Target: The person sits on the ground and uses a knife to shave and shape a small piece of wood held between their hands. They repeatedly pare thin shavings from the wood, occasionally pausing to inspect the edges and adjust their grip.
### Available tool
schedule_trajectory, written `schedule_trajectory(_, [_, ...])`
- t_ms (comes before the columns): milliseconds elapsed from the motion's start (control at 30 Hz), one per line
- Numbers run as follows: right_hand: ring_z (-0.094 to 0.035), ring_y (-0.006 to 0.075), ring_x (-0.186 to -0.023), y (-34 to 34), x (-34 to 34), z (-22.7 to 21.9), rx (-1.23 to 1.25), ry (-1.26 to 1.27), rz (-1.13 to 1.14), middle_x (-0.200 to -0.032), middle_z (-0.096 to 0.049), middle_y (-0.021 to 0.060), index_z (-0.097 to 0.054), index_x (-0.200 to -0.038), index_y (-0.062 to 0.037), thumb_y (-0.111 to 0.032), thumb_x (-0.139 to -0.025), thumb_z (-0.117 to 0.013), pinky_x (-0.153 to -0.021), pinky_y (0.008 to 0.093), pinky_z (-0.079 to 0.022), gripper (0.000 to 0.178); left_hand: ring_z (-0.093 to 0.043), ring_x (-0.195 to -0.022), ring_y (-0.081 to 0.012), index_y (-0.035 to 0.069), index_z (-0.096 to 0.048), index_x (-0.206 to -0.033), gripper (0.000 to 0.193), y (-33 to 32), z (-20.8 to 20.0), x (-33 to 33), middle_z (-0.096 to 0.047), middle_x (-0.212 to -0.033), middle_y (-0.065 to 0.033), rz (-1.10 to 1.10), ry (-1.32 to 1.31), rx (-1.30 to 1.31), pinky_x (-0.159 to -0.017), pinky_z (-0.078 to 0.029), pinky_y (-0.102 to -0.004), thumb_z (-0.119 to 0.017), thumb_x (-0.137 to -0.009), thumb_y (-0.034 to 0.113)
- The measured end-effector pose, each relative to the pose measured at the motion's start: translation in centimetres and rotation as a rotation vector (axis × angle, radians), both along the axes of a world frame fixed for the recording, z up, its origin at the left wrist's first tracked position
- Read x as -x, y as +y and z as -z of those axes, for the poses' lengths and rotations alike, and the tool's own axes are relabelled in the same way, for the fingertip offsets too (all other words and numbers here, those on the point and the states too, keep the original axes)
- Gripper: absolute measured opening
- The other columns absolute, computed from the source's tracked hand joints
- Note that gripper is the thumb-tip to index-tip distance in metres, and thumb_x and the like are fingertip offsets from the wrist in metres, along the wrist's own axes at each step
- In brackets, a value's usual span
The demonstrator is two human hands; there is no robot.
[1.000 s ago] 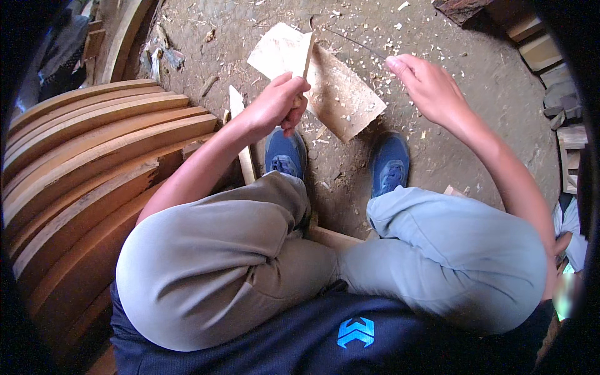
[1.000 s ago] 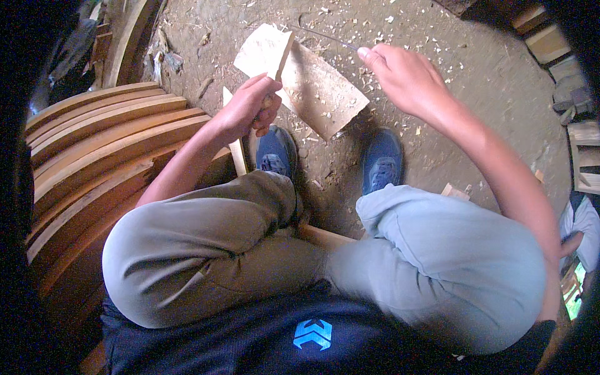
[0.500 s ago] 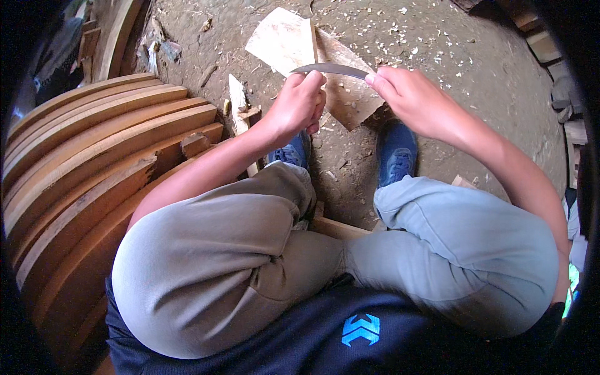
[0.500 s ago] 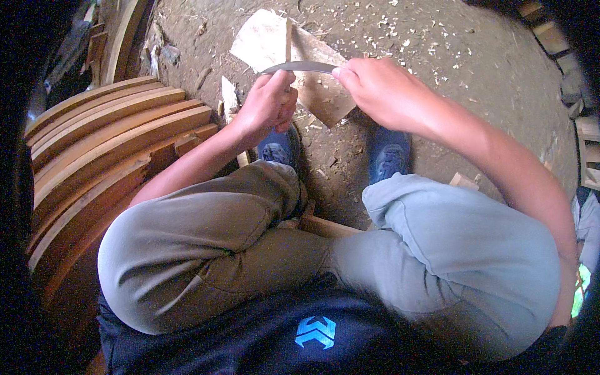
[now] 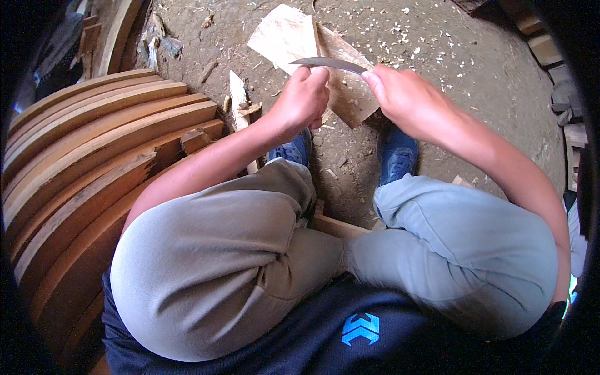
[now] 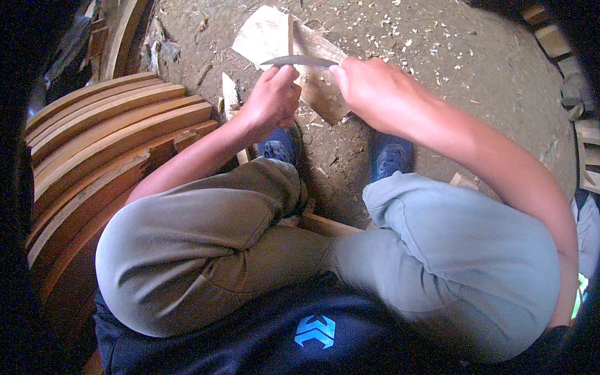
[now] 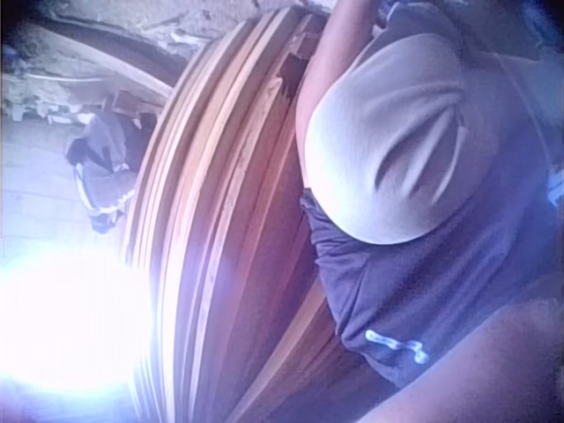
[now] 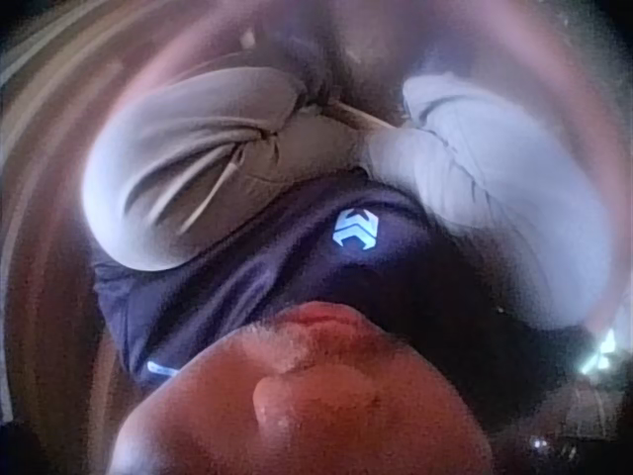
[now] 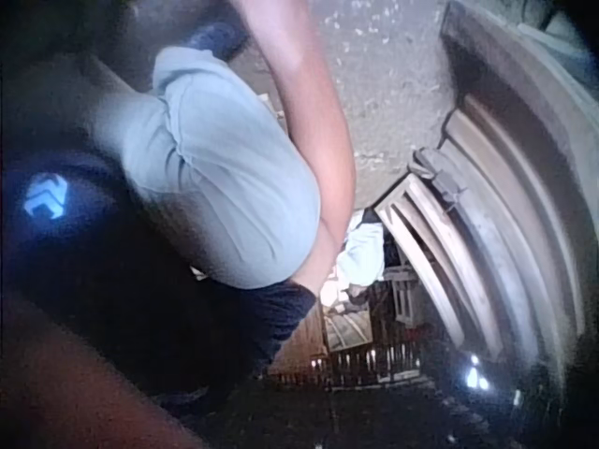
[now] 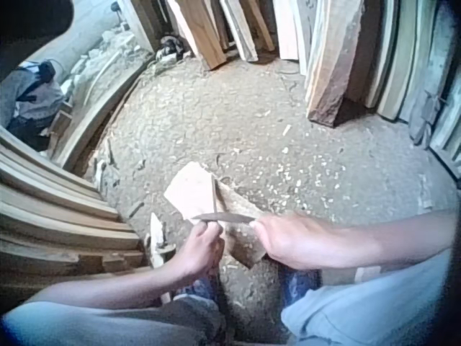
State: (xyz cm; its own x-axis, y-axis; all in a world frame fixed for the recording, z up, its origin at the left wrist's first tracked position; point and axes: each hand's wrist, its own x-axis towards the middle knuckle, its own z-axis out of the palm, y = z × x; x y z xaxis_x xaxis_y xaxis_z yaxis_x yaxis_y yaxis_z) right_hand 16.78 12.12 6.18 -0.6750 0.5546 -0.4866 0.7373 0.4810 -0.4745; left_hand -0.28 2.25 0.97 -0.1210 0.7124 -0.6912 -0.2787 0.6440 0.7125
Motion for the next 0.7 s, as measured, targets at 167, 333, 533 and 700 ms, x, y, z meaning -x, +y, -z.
schedule_trajectory(167, [-0.064,0.0465,-0.092,0.9,-0.1,0.2,0.056,0.038,-0.029,-0.092,-0.065,0.0304,-0.063,-0.099,0.0027,-0.033,-0.104,-0.033,-0.082,0.0549,-0.05,0.047,-0.033,-0.042,-0.0107,0.01,-0.047,-0.094,0.022,0.1,0.4,0.5,-0.037,-0.056,0.0009,0.009,-0.028,-0.001,-0.036,-0.027,-0.0285,-0.043,-0.099,0.03])
schedule_trajectory(333, [-0.064,0.0463,-0.092,1.0,-0.3,-0.6,0.081,-0.003,-0.059,-0.092,-0.065,0.0303,-0.063,-0.098,0.0028,-0.032,-0.103,-0.033,-0.083,0.0548,-0.049,0.046,-0.032,-0.042,-0.0107,0.009,-0.047,-0.095,0.023,-0.2,1.0,0.7,-0.037,-0.056,0.0011,0.032,-0.04,-0.02,-0.036,-0.027,-0.0283,-0.043,-0.099,0.031])
schedule_trajectory(533, [-0.065,0.0466,-0.09,0.4,-0.2,-0.3,0.015,0.015,-0.071,-0.091,-0.066,0.0294,-0.063,-0.098,0.0032,-0.031,-0.104,-0.034,-0.082,0.0547,-0.051,0.046,-0.031,-0.041,-0.0104,0.009,-0.047,-0.095,0.024,-0.2,1.0,0.8,-0.036,-0.056,0.0016,0.035,-0.051,-0.006,-0.036,-0.027,-0.0282,-0.043,-0.099,0.032])
schedule_trajectory(700, [-0.066,0.0455,-0.088,-0.3,0.2,-0.4,-0.032,-0.02,-0.041,-0.09,-0.067,0.0283,-0.063,-0.099,0.0026,-0.033,-0.104,-0.037,-0.078,0.0552,-0.053,0.045,-0.03,-0.041,-0.0102,0.011,-0.047,-0.091,0.023,-0.1,0.9,0.5,-0.035,-0.056,0.002,0.011,0.023,0.006,-0.036,-0.026,-0.0279,-0.042,-0.099,0.032])
